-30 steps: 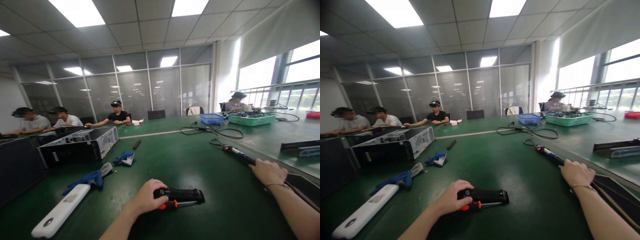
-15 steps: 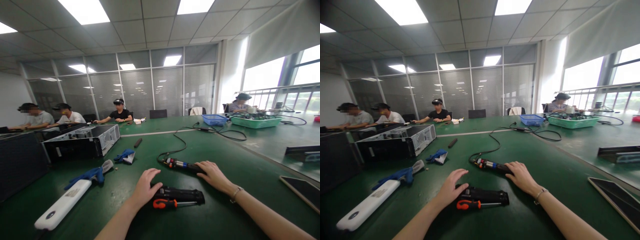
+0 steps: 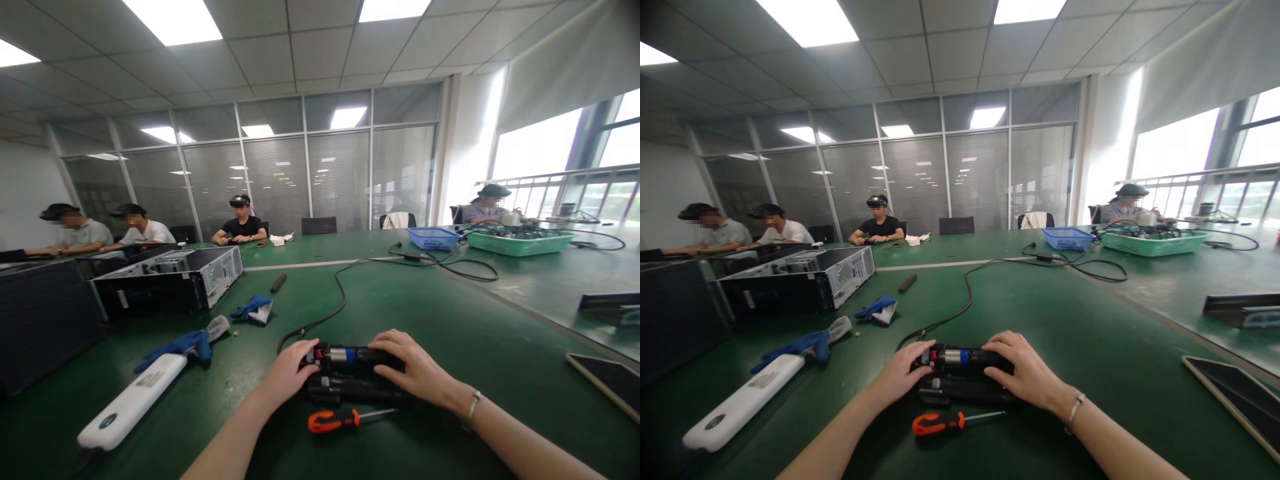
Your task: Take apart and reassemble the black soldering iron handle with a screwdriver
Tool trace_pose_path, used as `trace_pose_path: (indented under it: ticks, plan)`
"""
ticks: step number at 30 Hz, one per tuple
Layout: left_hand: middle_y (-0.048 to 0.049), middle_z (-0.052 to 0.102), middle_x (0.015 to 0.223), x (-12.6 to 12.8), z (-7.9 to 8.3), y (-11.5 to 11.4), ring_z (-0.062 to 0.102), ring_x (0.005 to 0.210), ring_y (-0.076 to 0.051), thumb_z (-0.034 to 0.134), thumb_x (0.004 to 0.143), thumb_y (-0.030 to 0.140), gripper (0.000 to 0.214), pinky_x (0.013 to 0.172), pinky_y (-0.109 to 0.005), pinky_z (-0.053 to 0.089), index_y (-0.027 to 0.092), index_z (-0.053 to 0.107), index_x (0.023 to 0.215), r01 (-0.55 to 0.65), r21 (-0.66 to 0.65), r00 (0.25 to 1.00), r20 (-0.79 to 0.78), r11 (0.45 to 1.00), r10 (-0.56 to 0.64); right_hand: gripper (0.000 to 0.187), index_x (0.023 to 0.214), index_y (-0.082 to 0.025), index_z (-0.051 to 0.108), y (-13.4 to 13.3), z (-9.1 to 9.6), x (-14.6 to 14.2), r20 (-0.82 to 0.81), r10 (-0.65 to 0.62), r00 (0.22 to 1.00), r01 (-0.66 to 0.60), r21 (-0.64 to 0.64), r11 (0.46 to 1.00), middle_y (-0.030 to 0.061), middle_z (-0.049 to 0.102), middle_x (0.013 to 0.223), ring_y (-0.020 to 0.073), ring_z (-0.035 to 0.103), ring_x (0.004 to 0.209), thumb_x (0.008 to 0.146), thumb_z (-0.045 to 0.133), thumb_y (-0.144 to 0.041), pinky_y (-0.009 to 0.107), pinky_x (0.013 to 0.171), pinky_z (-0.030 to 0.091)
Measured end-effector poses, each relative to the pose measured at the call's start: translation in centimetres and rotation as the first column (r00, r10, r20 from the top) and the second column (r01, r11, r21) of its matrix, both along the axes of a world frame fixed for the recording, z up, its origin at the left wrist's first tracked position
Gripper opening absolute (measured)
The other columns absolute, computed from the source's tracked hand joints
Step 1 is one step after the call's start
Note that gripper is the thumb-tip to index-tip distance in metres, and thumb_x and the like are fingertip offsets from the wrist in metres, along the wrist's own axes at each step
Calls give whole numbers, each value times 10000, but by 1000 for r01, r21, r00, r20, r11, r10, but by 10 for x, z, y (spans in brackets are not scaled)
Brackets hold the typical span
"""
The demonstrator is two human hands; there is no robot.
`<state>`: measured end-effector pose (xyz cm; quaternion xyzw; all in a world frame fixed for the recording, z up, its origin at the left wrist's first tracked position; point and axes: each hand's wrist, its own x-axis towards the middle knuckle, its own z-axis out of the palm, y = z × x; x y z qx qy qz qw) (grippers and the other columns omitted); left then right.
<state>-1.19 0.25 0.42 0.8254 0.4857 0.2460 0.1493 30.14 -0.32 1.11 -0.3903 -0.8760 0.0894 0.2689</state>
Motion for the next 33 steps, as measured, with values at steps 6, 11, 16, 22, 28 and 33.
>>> trace_pose_path:
  ticks: [6, 11, 16, 22, 28, 33]
  plan:
    - [-64, 521, 1421, -1, 1, 2, 469, 1313, -235, 679, 759, 148, 598, 1148, -385, 313, 235, 557, 1338, 51, -48, 999, -6, 998, -52, 344, 1155, -243, 648, -35, 19, -31, 91, 176, 980, -181, 50, 982, 89, 636, 1119, 237, 560, 1026, 884, 590, -447, 438, 958, 414]
    - [-70, 547, 1395, -1, -3, 4, 489, 1293, -233, 697, 743, 134, 654, 1141, -373, 322, 225, 522, 1367, 45, -35, 999, 15, 998, -45, 393, 1285, -264, 581, -40, 9, -40, 155, 112, 982, -114, 1, 993, 93, 610, 1213, 259, 542, 1126, 901, 572, -348, 457, 1023, 397]
    - [-86, 551, 1390, -2, -3, 5, 495, 1293, -248, 732, 713, 132, 678, 1139, -382, 324, 214, 535, 1357, 33, -51, 999, 38, 998, -31, 382, 1273, -258, 596, -31, -3, -40, 179, 91, 980, -90, -13, 996, 84, 636, 1194, 258, 550, 1128, 891, 588, -248, 458, 1035, 413]
    - [-103, 563, 1376, -5, -5, 7, 506, 1284, -256, 722, 699, 100, 688, 1131, -377, 334, 173, 536, 1357, 52, -60, 995, 93, 997, -46, 393, 1332, -284, 525, -32, 0, -36, 181, 178, 967, -194, 73, 978, 76, 601, 1221, 237, 523, 1137, 941, 521, -247, 438, 1026, 433]
    - [-68, 584, 1350, -1, -5, 1, 557, 1224, -244, 662, 698, 42, 842, 1096, -392, 373, 235, 376, 1466, 132, -137, 963, 254, 982, -94, 371, 1343, -242, 496, -25, 5, -29, 60, 59, 996, -73, 259, 963, 101, 580, 1220, 223, 524, 1093, 975, 451, -245, 409, 964, 468]
    - [-61, 602, 1328, 11, 0, -7, 542, 1240, -243, 667, 634, -23, 1047, 1125, -392, 332, 254, 197, 1528, 151, -167, 950, 298, 974, -96, 342, 1285, -230, 554, -13, -3, -32, 124, -5, 992, -36, 332, 943, 98, 621, 1154, 230, 549, 1036, 948, 500, -207, 425, 919, 479]
